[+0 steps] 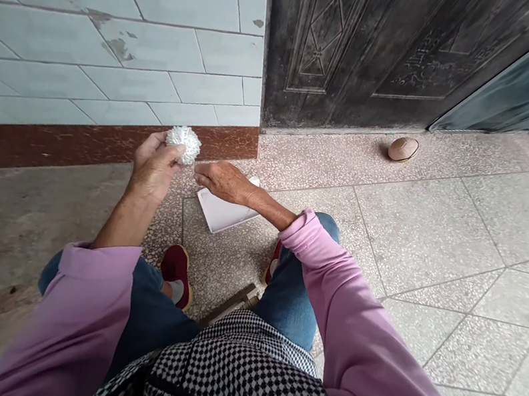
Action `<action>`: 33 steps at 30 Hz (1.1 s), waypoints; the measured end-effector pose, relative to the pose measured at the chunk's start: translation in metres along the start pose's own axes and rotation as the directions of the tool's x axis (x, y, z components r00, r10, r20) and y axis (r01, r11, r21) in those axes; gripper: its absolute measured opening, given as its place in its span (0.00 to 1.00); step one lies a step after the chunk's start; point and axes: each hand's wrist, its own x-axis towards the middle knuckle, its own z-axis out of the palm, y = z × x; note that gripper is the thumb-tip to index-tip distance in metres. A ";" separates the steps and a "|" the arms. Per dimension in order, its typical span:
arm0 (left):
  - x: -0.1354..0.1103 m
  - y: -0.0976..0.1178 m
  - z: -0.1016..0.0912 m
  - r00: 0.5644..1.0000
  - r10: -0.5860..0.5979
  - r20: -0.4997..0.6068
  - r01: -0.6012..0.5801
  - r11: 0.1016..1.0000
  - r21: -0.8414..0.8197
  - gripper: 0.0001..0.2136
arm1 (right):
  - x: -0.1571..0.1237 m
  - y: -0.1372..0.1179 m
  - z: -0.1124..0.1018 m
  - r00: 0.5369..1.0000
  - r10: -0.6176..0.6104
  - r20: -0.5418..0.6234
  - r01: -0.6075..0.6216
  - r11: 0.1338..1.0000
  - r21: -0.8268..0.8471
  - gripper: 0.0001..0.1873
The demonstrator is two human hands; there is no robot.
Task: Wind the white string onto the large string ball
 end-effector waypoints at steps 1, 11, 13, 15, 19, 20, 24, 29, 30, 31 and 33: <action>0.000 0.000 -0.001 1.000 0.005 -0.016 -0.004 0.999 0.040 0.28 | -0.002 0.000 -0.004 0.999 -0.039 -0.010 0.039 0.998 0.042 0.19; -0.020 0.013 0.007 0.952 -0.084 0.295 0.021 0.977 0.210 0.25 | -0.005 0.022 -0.048 0.930 -0.009 -0.367 0.160 0.910 0.383 0.24; -0.026 0.015 0.010 0.902 -0.132 0.410 0.046 0.976 0.214 0.25 | 0.000 0.027 -0.044 0.927 -0.035 -0.373 0.183 0.911 0.370 0.28; -0.029 0.017 0.012 0.870 -0.157 0.468 0.083 0.981 0.174 0.27 | 0.005 0.032 -0.039 0.929 -0.040 -0.368 0.177 0.921 0.347 0.32; -0.026 0.016 0.012 0.888 -0.136 0.440 0.123 0.991 0.058 0.29 | 0.011 0.036 -0.030 0.937 0.029 -0.348 0.113 0.918 0.381 0.32; -0.024 0.015 0.011 0.896 -0.127 0.426 0.121 0.992 0.041 0.29 | 0.012 0.037 -0.029 0.942 0.043 -0.334 0.102 0.909 0.403 0.32; -0.017 0.011 0.011 0.926 -0.074 0.370 0.083 0.997 -0.007 0.27 | 0.016 0.040 -0.021 0.954 0.050 -0.296 0.096 0.884 0.457 0.30; -0.006 0.008 0.007 0.981 -0.003 0.192 0.013 0.999 -0.048 0.25 | 0.012 0.026 -0.004 0.986 0.032 -0.166 0.006 0.974 0.228 0.21; -0.004 0.007 0.005 0.991 0.001 0.137 0.004 0.999 -0.036 0.25 | 0.010 0.021 -0.001 0.993 0.022 -0.119 0.001 0.982 0.190 0.20; -0.003 0.005 0.003 0.996 0.008 0.084 -0.007 1.000 -0.015 0.26 | 0.008 0.017 0.000 0.997 -0.006 -0.080 0.019 0.985 0.171 0.20; -0.001 0.002 0.001 0.998 0.027 0.048 -0.030 0.999 0.046 0.28 | 0.002 0.013 -0.003 0.996 -0.058 -0.066 0.069 0.983 0.170 0.19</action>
